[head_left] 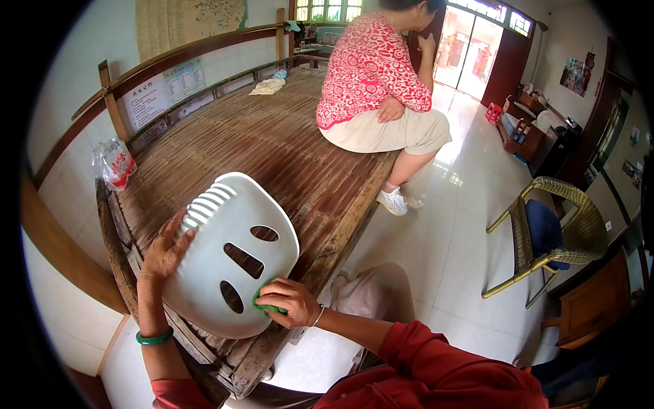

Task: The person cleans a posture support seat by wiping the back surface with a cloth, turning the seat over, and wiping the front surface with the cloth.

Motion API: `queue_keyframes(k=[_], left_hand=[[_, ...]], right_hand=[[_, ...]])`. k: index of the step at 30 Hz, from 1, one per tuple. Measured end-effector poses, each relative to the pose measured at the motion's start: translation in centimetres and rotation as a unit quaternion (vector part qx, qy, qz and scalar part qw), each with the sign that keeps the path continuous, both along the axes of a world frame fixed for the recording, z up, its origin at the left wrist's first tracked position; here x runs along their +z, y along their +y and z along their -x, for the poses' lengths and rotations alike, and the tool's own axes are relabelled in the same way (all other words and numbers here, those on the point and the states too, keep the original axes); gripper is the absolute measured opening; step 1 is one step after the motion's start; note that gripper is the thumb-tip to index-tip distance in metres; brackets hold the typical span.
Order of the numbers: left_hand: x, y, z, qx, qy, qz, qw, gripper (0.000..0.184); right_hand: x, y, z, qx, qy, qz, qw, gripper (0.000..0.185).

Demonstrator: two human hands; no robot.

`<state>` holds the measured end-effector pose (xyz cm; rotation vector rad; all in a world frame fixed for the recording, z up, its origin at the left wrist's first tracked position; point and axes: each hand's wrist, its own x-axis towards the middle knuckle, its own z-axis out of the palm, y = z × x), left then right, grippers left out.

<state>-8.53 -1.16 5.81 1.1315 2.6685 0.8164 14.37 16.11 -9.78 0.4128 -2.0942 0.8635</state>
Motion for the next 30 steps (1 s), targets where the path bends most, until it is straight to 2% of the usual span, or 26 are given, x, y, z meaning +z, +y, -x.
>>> queue_keyframes(k=[18,30], left_hand=[[0.2,-0.02,-0.1,0.008,-0.001,0.005,1.0,0.076],[0.34,0.03,-0.41,0.007,0.004,-0.002,1.0,0.071]], right_hand=[[-0.14,0.01,0.07,0.001,-0.004,-0.004,1.0,0.034],[-0.15,-0.01,-0.01,0.0,-0.006,-0.007,1.0,0.034]])
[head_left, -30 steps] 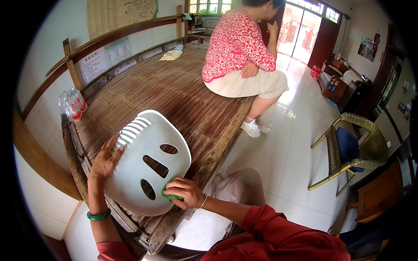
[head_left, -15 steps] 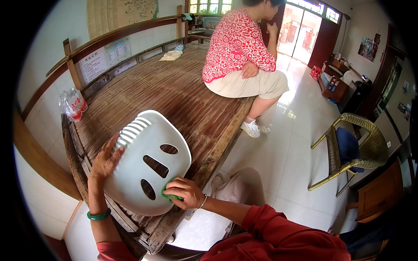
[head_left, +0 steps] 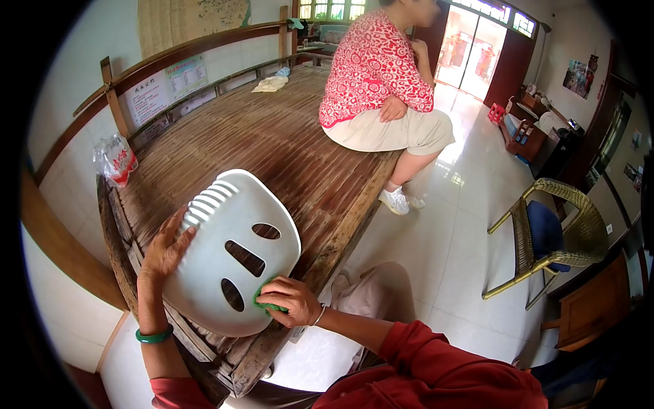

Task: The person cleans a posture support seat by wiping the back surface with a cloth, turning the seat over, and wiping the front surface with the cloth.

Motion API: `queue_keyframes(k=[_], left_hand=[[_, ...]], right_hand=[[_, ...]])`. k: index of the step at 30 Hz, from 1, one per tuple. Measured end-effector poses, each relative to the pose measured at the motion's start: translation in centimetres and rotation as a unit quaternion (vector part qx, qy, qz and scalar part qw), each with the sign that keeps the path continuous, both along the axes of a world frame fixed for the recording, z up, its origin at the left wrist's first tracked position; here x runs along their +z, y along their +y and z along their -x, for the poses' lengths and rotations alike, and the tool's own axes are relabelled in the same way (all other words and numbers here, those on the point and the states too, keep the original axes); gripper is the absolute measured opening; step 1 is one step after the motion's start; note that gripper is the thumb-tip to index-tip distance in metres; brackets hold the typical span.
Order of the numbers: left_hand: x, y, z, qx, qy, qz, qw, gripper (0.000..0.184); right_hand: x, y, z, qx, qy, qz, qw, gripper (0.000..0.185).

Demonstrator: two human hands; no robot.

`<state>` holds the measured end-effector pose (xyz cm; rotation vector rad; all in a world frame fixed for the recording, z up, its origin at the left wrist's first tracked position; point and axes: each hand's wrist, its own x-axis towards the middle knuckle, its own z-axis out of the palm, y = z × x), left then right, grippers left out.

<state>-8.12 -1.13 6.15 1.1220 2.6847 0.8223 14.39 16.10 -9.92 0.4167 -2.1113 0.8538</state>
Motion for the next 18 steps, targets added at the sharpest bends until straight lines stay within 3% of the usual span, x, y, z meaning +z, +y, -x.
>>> queue_keyframes(k=[18], left_hand=[[-0.04,0.02,-0.07,-0.002,-0.002,-0.006,1.0,0.072]], right_hand=[[-0.05,0.0,0.03,-0.006,0.003,-0.004,1.0,0.034]])
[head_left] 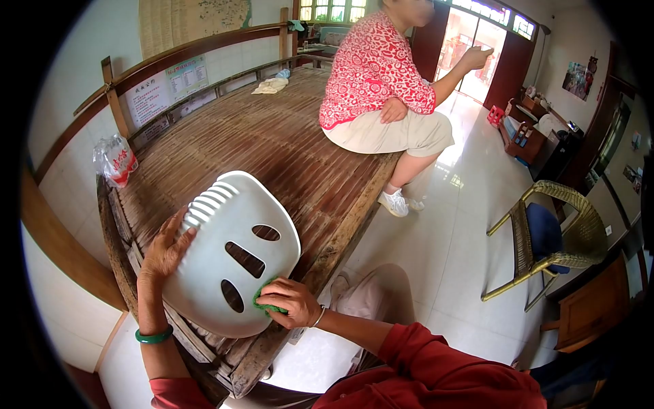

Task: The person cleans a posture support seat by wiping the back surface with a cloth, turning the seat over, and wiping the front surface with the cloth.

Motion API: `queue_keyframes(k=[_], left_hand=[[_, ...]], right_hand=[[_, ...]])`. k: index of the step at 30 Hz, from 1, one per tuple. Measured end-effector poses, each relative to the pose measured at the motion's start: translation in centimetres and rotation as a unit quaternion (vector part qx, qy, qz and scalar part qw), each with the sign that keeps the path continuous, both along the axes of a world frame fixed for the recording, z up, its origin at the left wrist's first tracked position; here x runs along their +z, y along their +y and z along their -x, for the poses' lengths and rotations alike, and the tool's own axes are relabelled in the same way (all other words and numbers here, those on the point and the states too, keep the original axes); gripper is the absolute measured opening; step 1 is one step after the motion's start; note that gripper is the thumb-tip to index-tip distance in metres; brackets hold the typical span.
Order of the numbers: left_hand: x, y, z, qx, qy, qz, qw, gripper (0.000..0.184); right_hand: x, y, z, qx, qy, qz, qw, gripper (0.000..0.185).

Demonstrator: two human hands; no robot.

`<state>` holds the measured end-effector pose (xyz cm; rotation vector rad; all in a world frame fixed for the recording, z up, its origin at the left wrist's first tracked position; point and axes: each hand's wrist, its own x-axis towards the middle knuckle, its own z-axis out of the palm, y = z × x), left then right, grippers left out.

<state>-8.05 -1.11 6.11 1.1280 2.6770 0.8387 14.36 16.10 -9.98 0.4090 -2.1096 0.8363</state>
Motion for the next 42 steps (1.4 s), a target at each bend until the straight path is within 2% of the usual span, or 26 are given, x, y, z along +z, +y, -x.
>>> queue_keyframes(k=[42], left_hand=[[0.07,0.05,0.02,-0.001,-0.001,0.008,1.0,0.073]], right_hand=[[0.32,-0.01,-0.23,0.009,-0.001,0.006,1.0,0.03]])
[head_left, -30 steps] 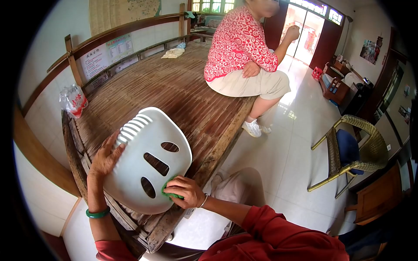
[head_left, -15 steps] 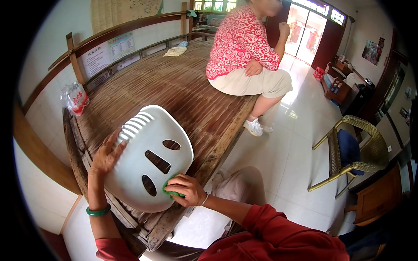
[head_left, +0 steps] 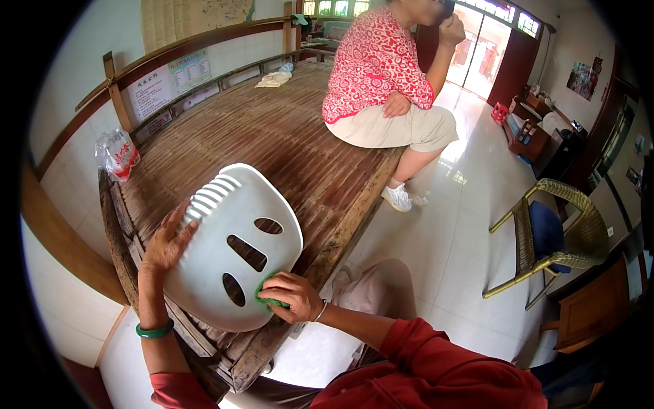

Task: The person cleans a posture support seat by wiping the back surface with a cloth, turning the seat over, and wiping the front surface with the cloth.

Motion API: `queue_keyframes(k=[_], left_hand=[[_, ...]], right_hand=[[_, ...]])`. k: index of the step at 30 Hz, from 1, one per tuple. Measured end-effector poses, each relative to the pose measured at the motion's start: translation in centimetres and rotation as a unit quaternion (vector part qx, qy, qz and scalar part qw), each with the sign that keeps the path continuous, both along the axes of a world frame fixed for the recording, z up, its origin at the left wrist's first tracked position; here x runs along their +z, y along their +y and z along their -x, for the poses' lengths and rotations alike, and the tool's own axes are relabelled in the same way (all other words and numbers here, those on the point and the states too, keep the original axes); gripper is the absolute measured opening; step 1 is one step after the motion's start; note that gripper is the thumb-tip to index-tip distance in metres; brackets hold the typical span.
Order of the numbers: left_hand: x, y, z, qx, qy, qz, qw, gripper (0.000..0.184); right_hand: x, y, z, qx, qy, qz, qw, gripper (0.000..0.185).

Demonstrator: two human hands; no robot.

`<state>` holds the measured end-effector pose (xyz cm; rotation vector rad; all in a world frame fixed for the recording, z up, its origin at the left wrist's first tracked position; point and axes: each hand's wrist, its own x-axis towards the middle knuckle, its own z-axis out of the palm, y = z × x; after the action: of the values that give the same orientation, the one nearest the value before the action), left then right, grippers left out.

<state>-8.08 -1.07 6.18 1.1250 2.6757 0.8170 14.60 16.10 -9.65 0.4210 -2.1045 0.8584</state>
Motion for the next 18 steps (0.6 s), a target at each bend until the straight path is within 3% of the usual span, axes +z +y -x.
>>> queue_keyframes(k=[18], left_hand=[[-0.69,-0.27,0.87,-0.045,0.0,-0.042,0.998,0.07]], right_hand=[[-0.21,-0.01,-0.12,-0.006,0.002,-0.001,1.0,0.033]])
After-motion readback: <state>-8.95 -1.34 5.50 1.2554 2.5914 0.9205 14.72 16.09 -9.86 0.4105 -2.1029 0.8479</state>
